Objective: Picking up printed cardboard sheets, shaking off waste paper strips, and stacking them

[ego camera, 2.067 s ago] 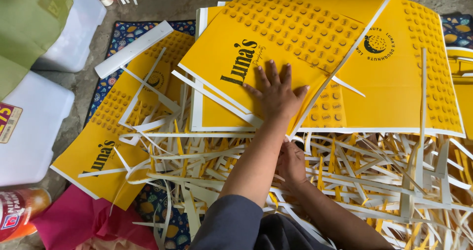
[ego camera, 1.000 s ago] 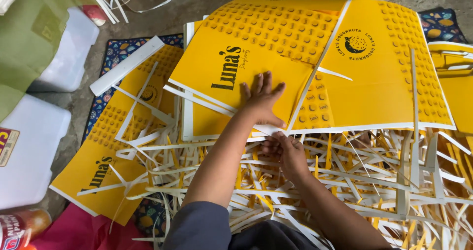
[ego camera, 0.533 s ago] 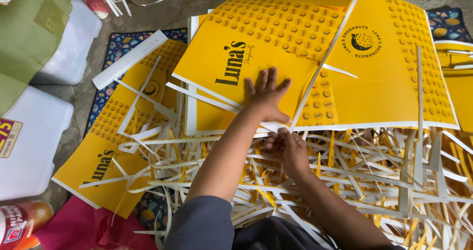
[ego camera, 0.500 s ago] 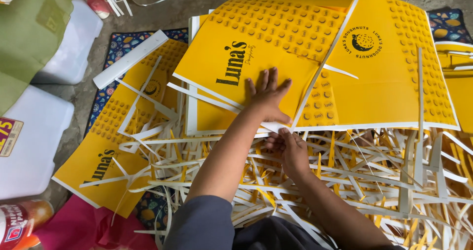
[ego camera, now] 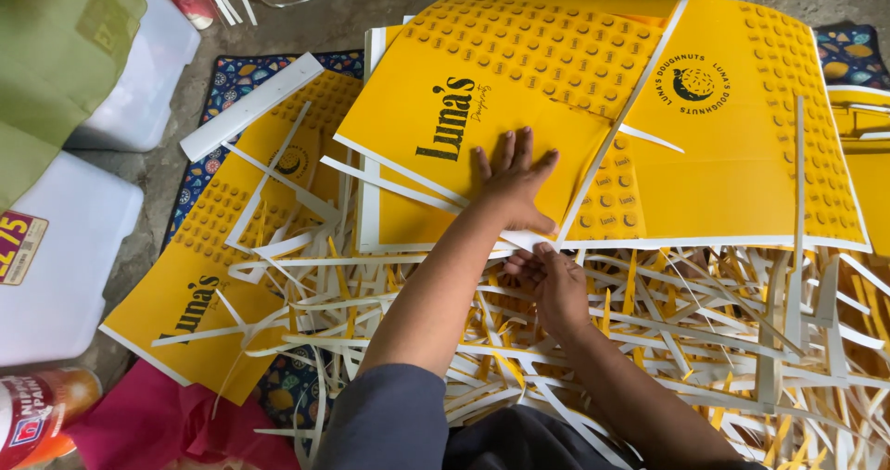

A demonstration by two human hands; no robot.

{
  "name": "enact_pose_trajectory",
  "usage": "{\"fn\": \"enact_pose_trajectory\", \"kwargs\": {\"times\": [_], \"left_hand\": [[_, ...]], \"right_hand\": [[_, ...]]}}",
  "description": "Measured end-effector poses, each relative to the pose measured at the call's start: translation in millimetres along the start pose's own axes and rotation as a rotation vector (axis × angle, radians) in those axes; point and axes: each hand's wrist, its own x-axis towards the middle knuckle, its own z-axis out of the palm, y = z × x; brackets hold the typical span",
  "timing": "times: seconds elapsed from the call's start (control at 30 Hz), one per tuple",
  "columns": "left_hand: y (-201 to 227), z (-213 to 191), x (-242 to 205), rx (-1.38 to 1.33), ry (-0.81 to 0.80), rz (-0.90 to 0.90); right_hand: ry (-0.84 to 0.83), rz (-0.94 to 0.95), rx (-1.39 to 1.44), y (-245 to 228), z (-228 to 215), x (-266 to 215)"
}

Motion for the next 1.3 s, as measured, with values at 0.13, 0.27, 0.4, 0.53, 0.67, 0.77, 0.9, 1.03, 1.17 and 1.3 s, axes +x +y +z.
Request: {"fn": "enact_pose_trajectory", "kwargs": {"times": [0.13, 0.27, 0.4, 0.53, 0.67, 0.77, 0.9, 1.03, 1.17, 1.3], "left_hand": [[1, 0, 2, 0.020, -0.015, -0.016], [1, -1, 0, 0.032, -0.019, -0.009], [-2, -1, 0, 0.032, -0.026, -0.004], [-12, 2, 0, 0.057, -0.053, 0.032], [-15, -22, -36, 0.123, -0.138, 0.075], [-31, -21, -45, 0.147, -0.177, 0.100], [-41, 5, -41, 0.113, -0.128, 0.109], [-17, 12, -47, 0.128, -0.056, 0.068], [4, 23, -48, 0.049, 0.000, 0.020], [9, 26, -46, 0.045, 0.006, -0.011]], "right_hand": [[-0.005, 0.061, -0.056, 6, 1, -22], [0.048, -0.002, -0.095, -31, 27, -54], [0.045, 0.008, -0.093, -34, 23, -50], [0.070, -0.017, -0.231, -24, -20, -24], [-0.028, 0.061, -0.497, -71, 18, -77], [-0.065, 0.026, -0.653, -25, -67, -32], [-0.156, -0.018, -0.768, -18, -59, -28], [-0.108, -0.100, -0.462, -29, -43, -48], [0.095, -0.568, -0.536, -31, -66, -40], [0.084, -0.622, -0.620, -29, -47, -58]]}}
